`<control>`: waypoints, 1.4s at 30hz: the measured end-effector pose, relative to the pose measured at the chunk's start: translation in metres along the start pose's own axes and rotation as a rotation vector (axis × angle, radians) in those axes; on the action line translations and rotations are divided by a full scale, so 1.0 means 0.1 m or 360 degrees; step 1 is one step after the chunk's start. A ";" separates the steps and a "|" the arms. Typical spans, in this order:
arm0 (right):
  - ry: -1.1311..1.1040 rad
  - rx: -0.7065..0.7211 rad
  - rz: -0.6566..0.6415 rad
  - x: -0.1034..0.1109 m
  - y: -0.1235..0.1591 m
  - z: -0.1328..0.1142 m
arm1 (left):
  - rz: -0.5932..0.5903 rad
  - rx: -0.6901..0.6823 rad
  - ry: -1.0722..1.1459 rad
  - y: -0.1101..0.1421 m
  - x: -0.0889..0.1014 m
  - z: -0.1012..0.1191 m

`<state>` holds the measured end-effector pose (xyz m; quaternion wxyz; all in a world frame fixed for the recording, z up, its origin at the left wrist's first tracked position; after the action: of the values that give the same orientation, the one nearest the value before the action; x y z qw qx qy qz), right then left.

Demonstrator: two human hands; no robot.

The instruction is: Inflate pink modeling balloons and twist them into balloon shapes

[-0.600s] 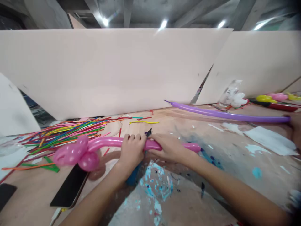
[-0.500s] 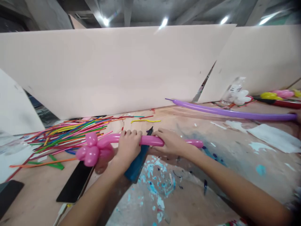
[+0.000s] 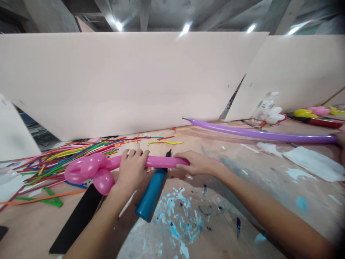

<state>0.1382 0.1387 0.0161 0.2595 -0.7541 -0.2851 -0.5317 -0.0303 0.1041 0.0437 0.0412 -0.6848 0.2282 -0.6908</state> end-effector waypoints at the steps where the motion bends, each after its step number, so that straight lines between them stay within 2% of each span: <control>1: -0.0017 -0.0007 0.0003 0.03 0.00 0.04 | 0.0057 0.0013 -0.0031 0.00 0.06 -0.03; 5: -0.0109 -0.0066 0.0013 0.09 0.00 0.21 | 0.0278 -0.0065 -0.0034 0.01 0.22 -0.05; 9: -0.0152 -0.0174 0.0201 0.14 -0.01 0.34 | 0.0319 -0.0297 0.0346 0.02 0.21 0.09; 12: -0.0144 -0.0301 0.0383 0.22 0.01 0.35 | 0.0253 -0.0113 0.0639 -0.02 0.10 0.01; 16: -0.0120 -0.0223 0.0488 0.32 0.05 0.05 | 0.0250 0.0318 0.1079 -0.04 -0.01 -0.25; 18: -0.0088 -0.0188 0.0467 0.33 0.08 -0.14 | 0.0247 0.0410 0.1400 -0.04 -0.03 -0.31; 21: -0.0056 -0.0164 0.0446 0.35 0.16 -0.36 | 0.0200 0.0410 0.2124 -0.08 -0.03 -0.26; 23: -0.0094 -0.0127 0.0426 0.36 0.22 -0.45 | 0.0282 0.0453 0.2760 -0.10 -0.01 -0.26; 25: -0.0320 -0.0095 0.0312 0.31 0.26 -0.51 | 0.0429 0.0529 0.3364 -0.12 0.03 -0.28; 27: -0.0740 -0.0067 0.0057 0.16 0.29 -0.58 | 0.0514 0.0506 0.3848 -0.18 0.13 -0.24; 30: -0.1396 0.0031 -0.0443 -0.14 0.29 -0.88 | 0.0491 0.0212 0.4322 -0.28 0.40 -0.08; 32: -0.1994 0.0096 -0.0737 -0.27 0.25 -1.13 | 0.0379 0.0066 0.4382 -0.31 0.55 0.08; 34: -0.2571 0.0094 -0.0850 -0.29 0.14 -1.29 | 0.0229 0.0060 0.4258 -0.32 0.61 0.24; 36: -0.2880 0.0085 -0.0949 -0.27 0.03 -1.37 | 0.0169 0.0074 0.4106 -0.31 0.63 0.31; 37: -0.2917 0.0092 -0.1030 -0.26 -0.02 -1.41 | 0.0188 0.0076 0.4059 -0.31 0.63 0.29; 39: -0.2770 0.0123 -0.1149 -0.24 -0.08 -1.45 | 0.0293 0.0087 0.4045 -0.30 0.63 0.18; 40: -0.2600 0.0132 -0.1078 -0.21 -0.13 -1.42 | 0.0366 0.0086 0.4080 -0.31 0.64 0.10; 42: -0.2209 0.0127 -0.0725 -0.11 -0.27 -1.30 | 0.0495 0.0046 0.4189 -0.31 0.68 -0.06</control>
<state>0.0316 0.0656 0.0472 -0.0706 -0.8295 -0.5527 0.0388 -0.0320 0.1083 0.1184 -0.1240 0.5254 0.1659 -0.8252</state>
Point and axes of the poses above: each hand's wrist, its own y-axis away from the middle knuckle, its own x-axis out of the back of the hand, z = x × y, the point moved 9 cm from there along -y, towards the middle knuckle, and after that the axes turned 5 degrees about y, right-handed, at the moved point
